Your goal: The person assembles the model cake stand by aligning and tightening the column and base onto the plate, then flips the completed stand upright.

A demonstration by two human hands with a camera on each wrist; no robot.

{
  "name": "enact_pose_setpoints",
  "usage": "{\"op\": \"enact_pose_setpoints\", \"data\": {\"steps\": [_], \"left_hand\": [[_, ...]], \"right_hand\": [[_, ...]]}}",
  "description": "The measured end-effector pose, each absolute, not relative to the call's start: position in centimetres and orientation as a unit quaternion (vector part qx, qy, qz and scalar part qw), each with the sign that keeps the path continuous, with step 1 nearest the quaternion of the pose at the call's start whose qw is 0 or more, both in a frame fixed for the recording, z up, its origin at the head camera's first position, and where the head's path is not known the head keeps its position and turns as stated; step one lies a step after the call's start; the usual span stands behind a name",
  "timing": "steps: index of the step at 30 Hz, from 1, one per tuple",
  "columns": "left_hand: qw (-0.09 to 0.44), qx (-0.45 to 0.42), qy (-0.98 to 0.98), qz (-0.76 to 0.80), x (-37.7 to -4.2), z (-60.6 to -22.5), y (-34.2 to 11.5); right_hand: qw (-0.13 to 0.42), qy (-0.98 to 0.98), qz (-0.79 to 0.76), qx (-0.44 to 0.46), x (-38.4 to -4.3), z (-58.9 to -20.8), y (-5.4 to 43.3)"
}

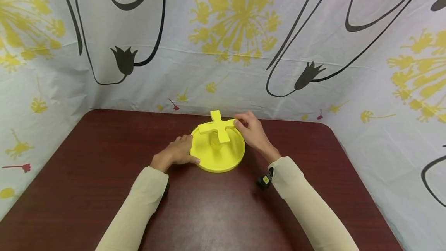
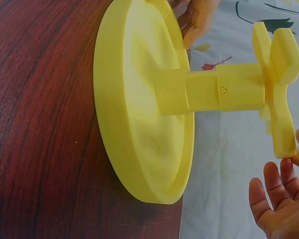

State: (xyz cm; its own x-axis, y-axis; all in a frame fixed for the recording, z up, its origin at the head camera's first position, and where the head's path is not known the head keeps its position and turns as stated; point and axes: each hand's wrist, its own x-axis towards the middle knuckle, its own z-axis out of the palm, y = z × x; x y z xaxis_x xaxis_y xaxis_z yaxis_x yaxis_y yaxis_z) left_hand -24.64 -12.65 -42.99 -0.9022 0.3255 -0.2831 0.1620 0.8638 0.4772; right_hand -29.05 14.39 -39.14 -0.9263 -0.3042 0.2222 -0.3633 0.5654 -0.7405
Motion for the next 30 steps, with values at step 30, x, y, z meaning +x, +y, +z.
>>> {"op": "enact_pose_setpoints", "data": {"steps": [30], "left_hand": [[0.181, 0.129, 0.949, 0.222, -24.63, -42.99, -12.72]], "right_hand": [[0.004, -0.877, 0.436, 0.200, -28.50, -39.24, 14.17]]}}
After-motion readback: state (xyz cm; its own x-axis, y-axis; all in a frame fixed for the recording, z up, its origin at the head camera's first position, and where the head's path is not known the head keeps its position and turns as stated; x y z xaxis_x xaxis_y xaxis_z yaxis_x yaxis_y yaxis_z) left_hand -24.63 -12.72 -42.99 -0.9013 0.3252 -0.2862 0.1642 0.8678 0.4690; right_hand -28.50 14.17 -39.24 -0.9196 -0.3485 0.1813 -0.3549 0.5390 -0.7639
